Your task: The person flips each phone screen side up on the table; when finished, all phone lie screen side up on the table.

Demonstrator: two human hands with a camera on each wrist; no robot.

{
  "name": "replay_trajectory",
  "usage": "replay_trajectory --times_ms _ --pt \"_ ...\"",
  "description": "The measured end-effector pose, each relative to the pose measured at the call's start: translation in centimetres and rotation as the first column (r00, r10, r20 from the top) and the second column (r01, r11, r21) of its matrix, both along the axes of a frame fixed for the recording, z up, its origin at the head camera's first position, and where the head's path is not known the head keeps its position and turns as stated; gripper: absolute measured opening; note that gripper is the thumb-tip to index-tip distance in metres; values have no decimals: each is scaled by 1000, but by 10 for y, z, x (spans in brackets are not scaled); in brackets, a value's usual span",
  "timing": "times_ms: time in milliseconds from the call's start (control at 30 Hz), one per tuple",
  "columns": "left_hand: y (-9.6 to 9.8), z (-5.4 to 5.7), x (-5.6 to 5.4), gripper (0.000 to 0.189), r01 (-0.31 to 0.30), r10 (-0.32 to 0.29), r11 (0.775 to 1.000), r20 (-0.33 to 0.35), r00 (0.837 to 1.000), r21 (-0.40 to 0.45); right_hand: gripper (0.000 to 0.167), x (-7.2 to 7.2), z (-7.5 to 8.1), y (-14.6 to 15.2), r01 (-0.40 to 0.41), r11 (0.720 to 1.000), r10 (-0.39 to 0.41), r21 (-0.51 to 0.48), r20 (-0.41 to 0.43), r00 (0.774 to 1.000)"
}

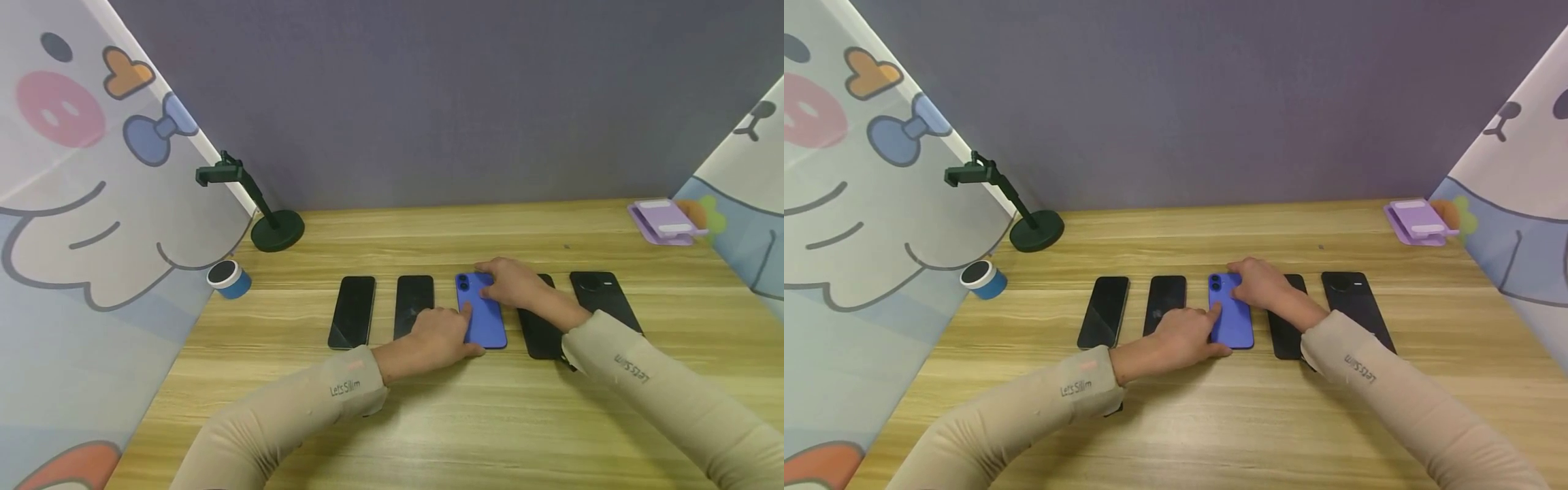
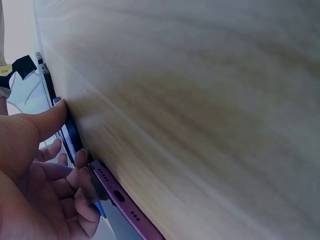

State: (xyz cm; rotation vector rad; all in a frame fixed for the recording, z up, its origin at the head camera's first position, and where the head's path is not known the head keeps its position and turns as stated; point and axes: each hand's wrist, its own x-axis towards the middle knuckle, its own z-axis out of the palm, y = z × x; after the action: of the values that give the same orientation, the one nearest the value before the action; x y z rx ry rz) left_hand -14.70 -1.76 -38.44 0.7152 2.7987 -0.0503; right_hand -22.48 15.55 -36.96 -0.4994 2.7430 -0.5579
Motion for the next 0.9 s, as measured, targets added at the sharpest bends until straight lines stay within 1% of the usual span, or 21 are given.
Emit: replay_trajectory --times_ms 167,300,400,533,700,900 --pt "1 -1 1 89 0 0 1000 -29 1000 -28 62 -3 1 -2 -35 999 35 4 4 999" --pt "3 -2 1 89 -6 5 999 -36 999 -44 68 -10 3 0 -41 997 47 -63 103 994" --pt "3 -3 2 89 -10 8 999 -46 999 -48 72 -16 3 4 2 988 32 -156 214 976" --pt "3 -4 2 88 -10 8 999 -50 999 -47 71 -22 3 12 47 971 28 -235 306 951" --pt "4 -4 2 87 -15 13 999 -30 999 -47 66 -26 2 20 83 947 46 -312 385 922" --pt "5 -3 1 87 -30 30 999 -6 1000 -25 61 -29 -1 26 130 909 63 -396 439 896"
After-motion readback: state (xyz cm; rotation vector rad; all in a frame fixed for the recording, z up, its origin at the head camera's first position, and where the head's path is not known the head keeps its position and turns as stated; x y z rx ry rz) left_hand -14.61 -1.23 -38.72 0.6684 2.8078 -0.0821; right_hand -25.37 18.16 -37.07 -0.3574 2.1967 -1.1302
